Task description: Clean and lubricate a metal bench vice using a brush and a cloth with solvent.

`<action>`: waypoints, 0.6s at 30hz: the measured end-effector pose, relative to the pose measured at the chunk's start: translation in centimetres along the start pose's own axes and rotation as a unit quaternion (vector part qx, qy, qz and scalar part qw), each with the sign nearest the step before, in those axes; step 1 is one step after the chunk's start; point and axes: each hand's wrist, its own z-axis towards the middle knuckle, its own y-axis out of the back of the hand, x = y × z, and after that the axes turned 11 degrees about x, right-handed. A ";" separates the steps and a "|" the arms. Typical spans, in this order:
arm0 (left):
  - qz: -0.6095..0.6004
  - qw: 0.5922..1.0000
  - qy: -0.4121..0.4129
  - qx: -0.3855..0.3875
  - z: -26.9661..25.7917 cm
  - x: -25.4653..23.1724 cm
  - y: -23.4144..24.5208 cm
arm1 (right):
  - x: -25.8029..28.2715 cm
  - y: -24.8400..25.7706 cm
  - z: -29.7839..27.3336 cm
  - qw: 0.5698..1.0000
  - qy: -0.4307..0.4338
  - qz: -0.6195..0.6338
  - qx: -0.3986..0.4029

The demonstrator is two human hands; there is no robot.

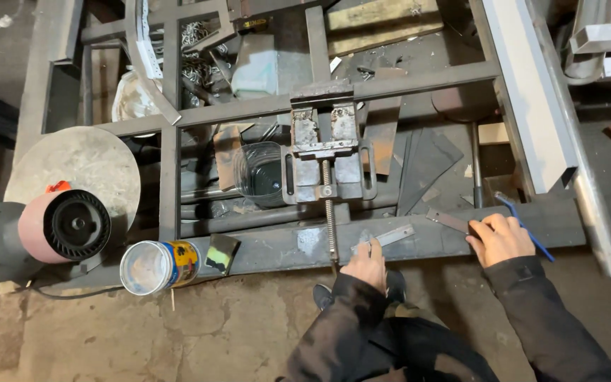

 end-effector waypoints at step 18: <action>-0.049 0.993 0.100 0.050 2.9 -1.2 -0.8 | -2.8 -0.2 4.4 0.972 0.036 -0.042 0.230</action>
